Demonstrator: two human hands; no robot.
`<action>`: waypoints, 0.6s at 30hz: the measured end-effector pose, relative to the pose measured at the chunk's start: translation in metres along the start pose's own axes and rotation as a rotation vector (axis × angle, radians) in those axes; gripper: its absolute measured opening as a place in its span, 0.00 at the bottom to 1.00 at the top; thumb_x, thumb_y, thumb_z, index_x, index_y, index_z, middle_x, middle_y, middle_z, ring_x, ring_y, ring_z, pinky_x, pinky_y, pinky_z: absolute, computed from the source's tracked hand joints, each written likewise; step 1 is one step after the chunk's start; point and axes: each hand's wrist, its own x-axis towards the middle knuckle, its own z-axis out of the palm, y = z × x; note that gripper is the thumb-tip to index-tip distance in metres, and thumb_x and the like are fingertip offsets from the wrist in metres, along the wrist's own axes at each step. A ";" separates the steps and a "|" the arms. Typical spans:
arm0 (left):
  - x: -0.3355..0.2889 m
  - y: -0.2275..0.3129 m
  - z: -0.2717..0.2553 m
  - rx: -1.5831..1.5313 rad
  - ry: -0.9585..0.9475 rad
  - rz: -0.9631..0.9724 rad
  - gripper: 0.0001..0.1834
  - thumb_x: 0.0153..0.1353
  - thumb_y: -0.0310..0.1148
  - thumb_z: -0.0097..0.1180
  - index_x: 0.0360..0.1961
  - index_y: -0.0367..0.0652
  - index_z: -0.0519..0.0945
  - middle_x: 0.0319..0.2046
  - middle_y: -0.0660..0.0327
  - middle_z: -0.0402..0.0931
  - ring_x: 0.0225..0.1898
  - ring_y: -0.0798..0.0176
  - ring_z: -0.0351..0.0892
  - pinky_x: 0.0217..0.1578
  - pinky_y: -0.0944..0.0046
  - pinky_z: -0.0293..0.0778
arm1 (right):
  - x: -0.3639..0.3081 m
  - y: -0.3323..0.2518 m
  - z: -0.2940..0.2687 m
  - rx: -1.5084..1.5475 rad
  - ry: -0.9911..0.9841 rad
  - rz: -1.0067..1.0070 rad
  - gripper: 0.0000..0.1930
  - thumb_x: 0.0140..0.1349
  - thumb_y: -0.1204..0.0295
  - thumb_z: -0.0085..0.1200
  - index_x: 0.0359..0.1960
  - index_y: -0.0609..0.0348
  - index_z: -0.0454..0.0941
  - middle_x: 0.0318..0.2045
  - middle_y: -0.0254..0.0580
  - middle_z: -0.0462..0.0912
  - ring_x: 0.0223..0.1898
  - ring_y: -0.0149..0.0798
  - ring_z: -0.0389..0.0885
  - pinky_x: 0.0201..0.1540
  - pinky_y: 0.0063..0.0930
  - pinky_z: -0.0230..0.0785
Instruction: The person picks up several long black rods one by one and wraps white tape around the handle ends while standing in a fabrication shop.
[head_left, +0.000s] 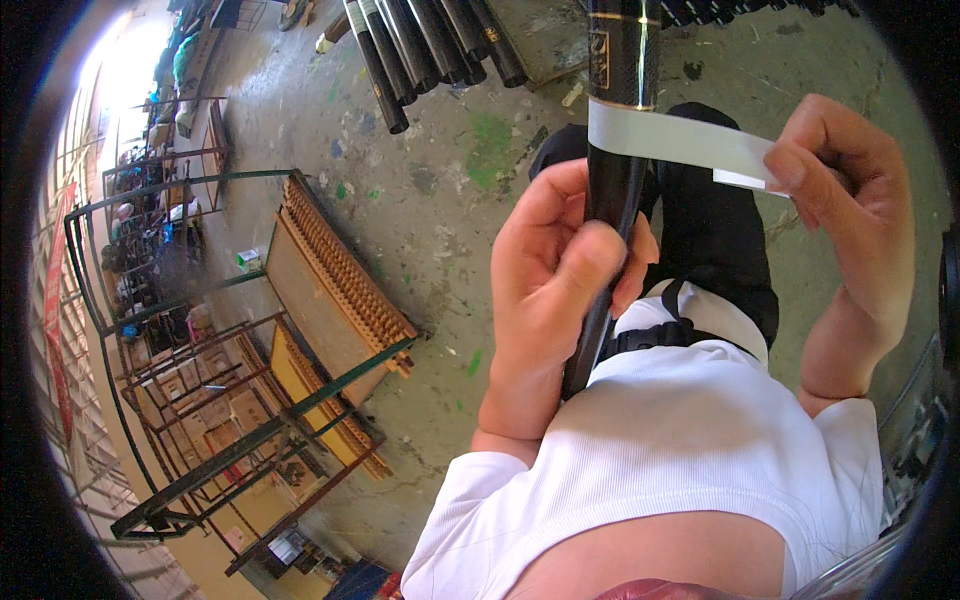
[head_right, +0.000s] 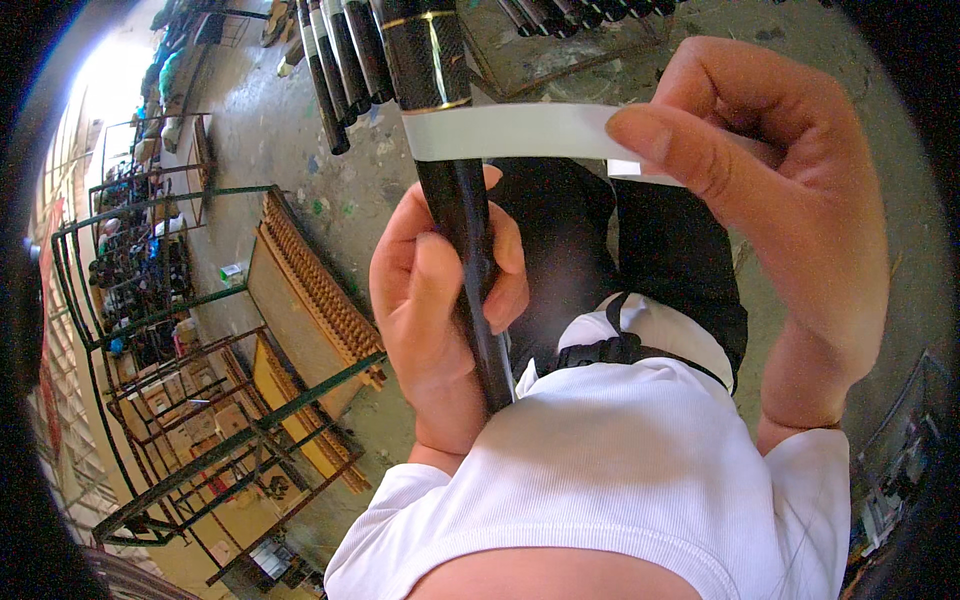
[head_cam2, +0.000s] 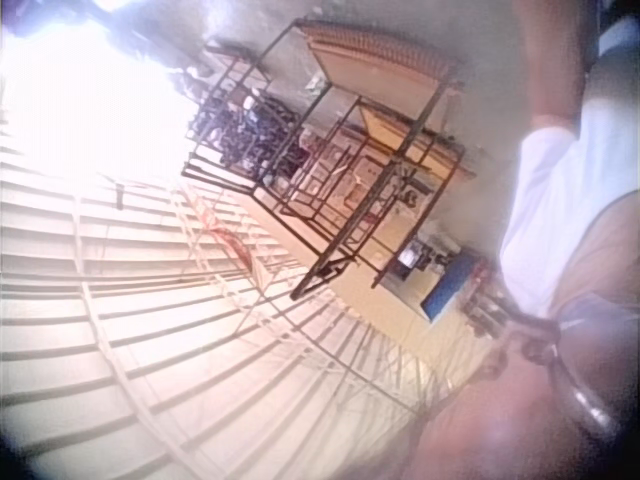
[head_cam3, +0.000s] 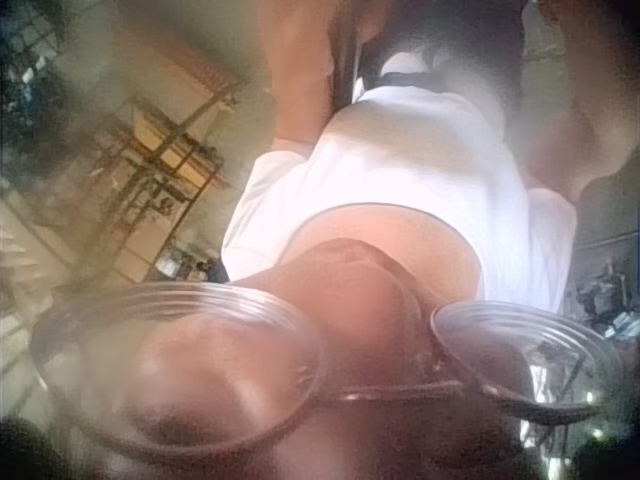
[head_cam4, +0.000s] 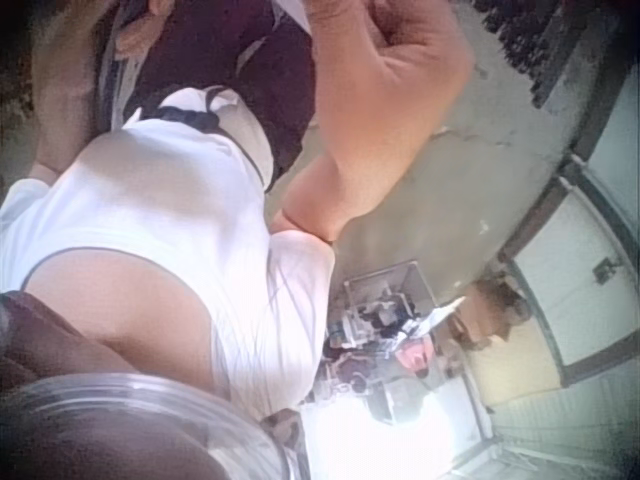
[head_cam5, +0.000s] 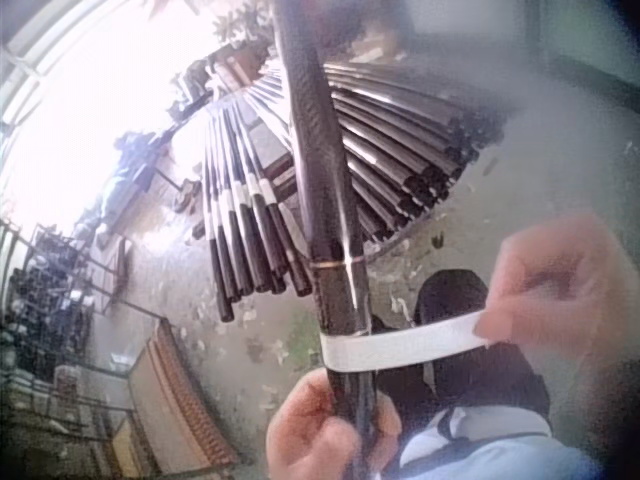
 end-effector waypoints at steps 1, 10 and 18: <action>0.002 -0.001 0.001 0.017 -0.005 0.029 0.35 0.49 0.53 0.65 0.43 0.30 0.71 0.25 0.59 0.73 0.15 0.76 0.63 0.14 0.76 0.59 | -0.001 -0.002 0.000 -0.011 0.004 0.001 0.14 0.58 0.61 0.56 0.20 0.54 0.71 0.16 0.23 0.63 0.17 0.17 0.56 0.21 0.15 0.43; 0.002 -0.004 -0.009 -0.079 -0.127 0.014 0.22 0.55 0.36 0.63 0.43 0.32 0.69 0.30 0.56 0.76 0.27 0.63 0.80 0.25 0.72 0.74 | 0.002 -0.002 0.003 0.052 0.000 0.006 0.14 0.58 0.61 0.56 0.20 0.55 0.71 0.15 0.23 0.63 0.17 0.16 0.55 0.20 0.15 0.42; 0.000 -0.001 -0.009 -0.100 -0.123 -0.030 0.24 0.56 0.37 0.62 0.45 0.31 0.68 0.31 0.56 0.75 0.23 0.70 0.74 0.22 0.75 0.69 | 0.004 0.002 0.014 0.107 0.000 -0.067 0.15 0.58 0.62 0.57 0.20 0.56 0.71 0.17 0.23 0.64 0.18 0.16 0.54 0.21 0.15 0.41</action>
